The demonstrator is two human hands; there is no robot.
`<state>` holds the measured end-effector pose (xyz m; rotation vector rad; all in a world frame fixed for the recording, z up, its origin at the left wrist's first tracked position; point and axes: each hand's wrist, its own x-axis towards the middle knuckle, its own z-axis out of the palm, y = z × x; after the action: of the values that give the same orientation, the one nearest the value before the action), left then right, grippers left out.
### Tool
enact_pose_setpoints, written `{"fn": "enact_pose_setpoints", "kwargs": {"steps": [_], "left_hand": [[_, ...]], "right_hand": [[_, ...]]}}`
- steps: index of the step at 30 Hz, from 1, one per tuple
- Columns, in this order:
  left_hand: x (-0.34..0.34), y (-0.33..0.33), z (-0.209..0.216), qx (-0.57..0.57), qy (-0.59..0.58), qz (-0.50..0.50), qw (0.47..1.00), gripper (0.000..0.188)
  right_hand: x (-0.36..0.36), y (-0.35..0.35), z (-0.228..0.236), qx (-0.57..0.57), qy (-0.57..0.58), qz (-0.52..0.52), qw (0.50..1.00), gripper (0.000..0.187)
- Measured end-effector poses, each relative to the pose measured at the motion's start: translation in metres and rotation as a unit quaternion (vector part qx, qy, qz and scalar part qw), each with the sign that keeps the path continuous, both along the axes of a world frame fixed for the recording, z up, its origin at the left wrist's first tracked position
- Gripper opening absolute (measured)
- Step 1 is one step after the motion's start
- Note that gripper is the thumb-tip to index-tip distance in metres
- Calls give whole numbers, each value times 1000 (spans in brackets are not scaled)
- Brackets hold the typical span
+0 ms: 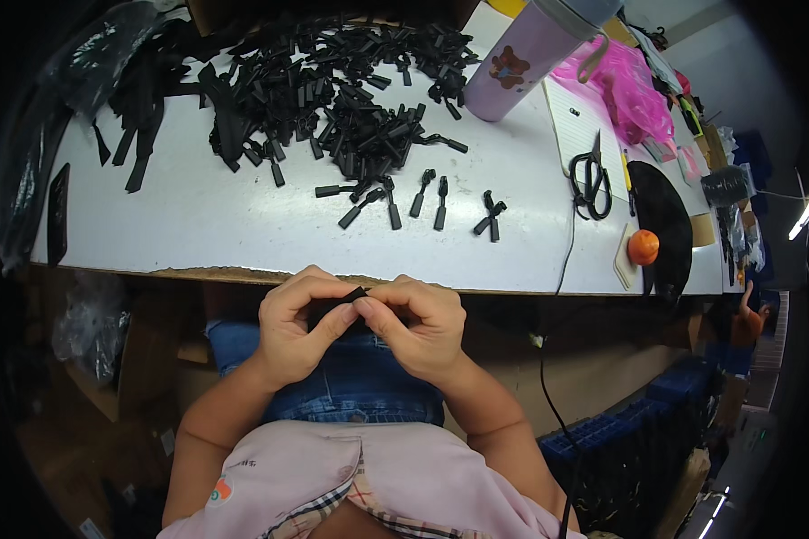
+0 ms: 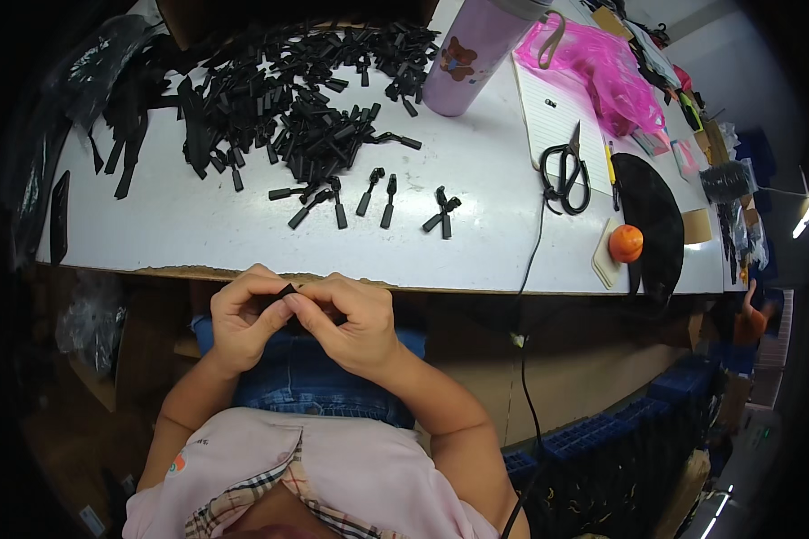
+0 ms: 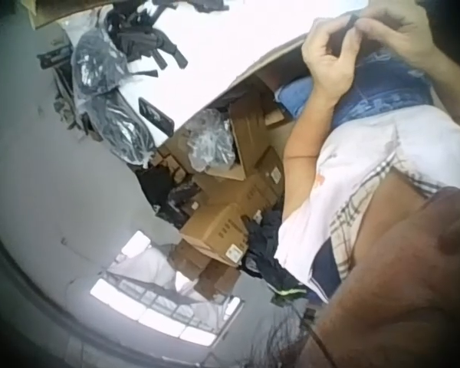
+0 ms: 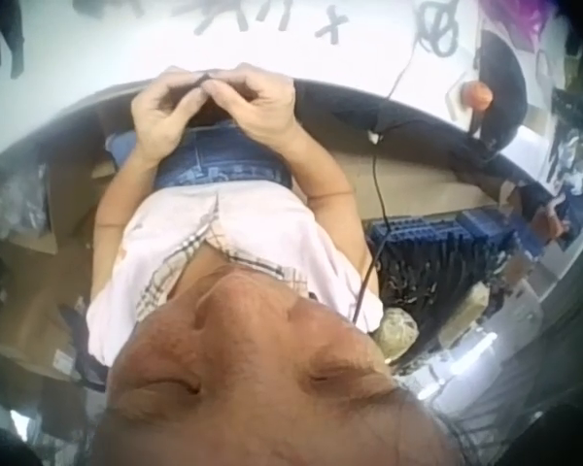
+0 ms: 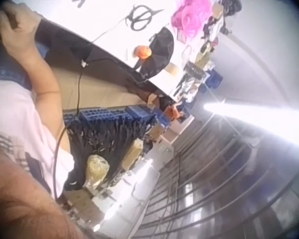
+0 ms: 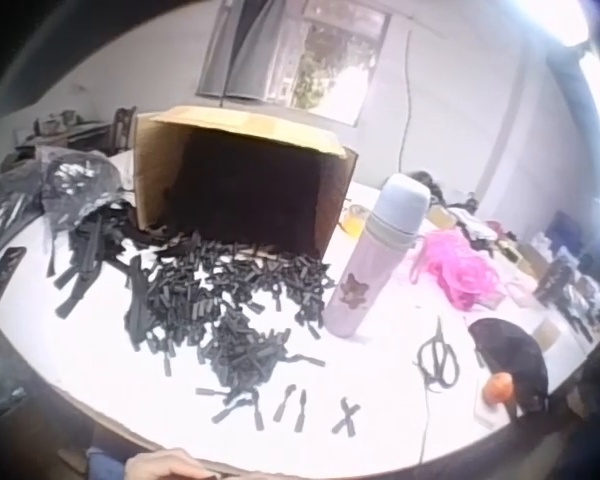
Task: Manually attaching small black plastic clips to black fabric strips at a workshop table.
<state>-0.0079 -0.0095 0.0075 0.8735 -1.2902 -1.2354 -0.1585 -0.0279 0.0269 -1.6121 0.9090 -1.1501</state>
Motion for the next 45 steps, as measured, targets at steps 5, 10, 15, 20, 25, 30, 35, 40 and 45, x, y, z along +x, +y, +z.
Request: {"fn": "enact_pose_setpoints", "kwargs": {"steps": [5, 10, 15, 20, 25, 30, 35, 40, 45], "left_hand": [[-4, -2, 7, -2, 0, 44, 999, 19], [-1, -1, 3, -284, -221, 119, 925, 26], [-3, 1, -2, -140, -140, 82, 977, 11], [-4, 2, -1, 75, 67, 25, 995, 15], [-1, 0, -6, 119, 92, -6, 989, 15], [-1, -1, -5, 125, 104, 3, 987, 14], [-1, 0, -7, 132, 102, 1, 986, 13], [-1, 0, -6, 131, 111, 12, 985, 15], [-3, 0, -3, 152, 124, 15, 980, 13]], "right_hand": [[0, -3, -7, -94, 5, 8, 996, 10], [-9, 0, -6, 234, -109, 90, 962, 9], [-21, -19, -4, -43, 153, -34, 987, 12], [-63, -79, 2, -136, 448, -308, 828, 13], [-57, -74, 1, -165, 527, -248, 796, 11], [-52, -63, 7, -174, 502, -204, 822, 9], [-58, -71, 6, -125, 478, -171, 852, 11], [-64, -69, 1, -155, 454, -175, 859, 9], [-59, -57, -3, -28, 143, -252, 957, 9]]}}
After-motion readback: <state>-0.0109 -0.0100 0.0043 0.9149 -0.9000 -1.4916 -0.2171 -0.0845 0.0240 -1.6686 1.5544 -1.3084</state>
